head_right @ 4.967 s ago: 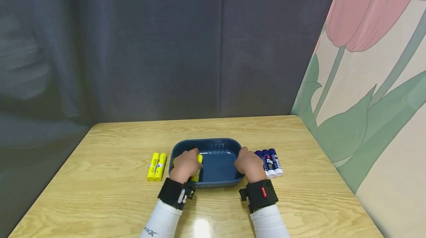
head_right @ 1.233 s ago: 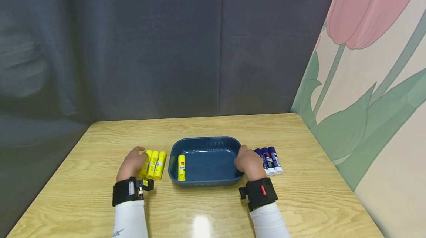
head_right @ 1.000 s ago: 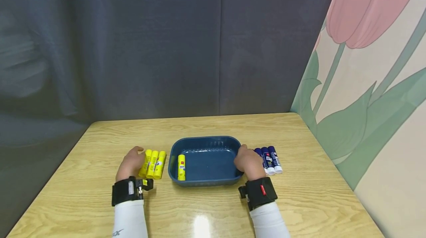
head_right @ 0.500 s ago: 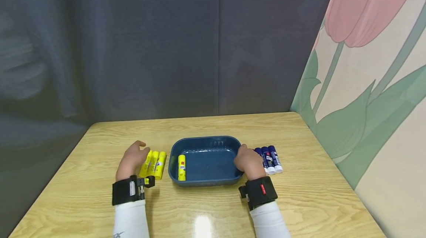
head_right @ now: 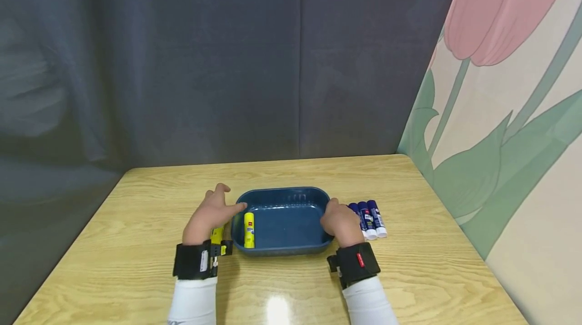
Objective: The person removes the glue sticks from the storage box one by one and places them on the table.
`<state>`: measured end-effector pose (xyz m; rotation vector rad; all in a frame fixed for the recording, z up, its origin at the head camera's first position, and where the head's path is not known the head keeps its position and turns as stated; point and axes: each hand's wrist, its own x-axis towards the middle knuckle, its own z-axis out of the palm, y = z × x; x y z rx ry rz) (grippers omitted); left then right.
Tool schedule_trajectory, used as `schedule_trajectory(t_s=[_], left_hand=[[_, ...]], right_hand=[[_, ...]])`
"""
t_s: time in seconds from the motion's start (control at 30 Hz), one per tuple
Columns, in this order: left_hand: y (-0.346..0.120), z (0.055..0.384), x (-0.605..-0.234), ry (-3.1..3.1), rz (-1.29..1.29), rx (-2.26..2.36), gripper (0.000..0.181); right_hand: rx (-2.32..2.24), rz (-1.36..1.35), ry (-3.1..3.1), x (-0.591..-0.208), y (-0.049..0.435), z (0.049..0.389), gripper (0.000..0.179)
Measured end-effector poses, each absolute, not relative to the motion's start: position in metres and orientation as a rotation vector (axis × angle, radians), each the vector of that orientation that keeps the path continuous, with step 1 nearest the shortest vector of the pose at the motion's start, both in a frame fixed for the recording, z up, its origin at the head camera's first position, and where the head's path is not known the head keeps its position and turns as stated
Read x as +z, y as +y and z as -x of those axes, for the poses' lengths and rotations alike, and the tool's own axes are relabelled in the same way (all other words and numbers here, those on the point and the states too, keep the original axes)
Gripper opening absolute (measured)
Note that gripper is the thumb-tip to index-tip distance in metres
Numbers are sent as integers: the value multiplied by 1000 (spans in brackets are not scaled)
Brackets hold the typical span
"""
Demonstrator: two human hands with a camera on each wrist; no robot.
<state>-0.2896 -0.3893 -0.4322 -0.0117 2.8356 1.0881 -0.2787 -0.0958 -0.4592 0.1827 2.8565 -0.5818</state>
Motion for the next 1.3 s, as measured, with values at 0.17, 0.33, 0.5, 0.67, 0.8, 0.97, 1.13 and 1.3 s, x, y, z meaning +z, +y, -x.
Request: schedule_trajectory(t_s=[0.17,0.33,0.5,0.67,0.8,0.97,1.13,1.3], left_hand=[[-363,284,-430,2841,-53,962,87],[-341,281,-432,2841,-71,847,98],[-325,281,-437,2857,-6,727,81],[-318,283,-441,2877,13,591,45],[-316,284,-445,2886,20,512,32],[-313,285,-450,2921,39,443,30],[-311,289,-455,2918,57,358,24],[-309,292,-457,2888,84,304,20]], right_hand=[[-585,-189,2853,-461,-95,280,49],[-594,-186,2847,-461,-95,281,48],[-597,-188,2841,-461,-95,280,48],[-598,-192,2841,-461,-95,280,48],[-592,-190,2840,-460,-95,280,48],[-580,-192,2836,-460,-95,281,49],[-571,-197,2834,-460,-95,282,49],[-576,-205,2830,-461,-95,282,50]])
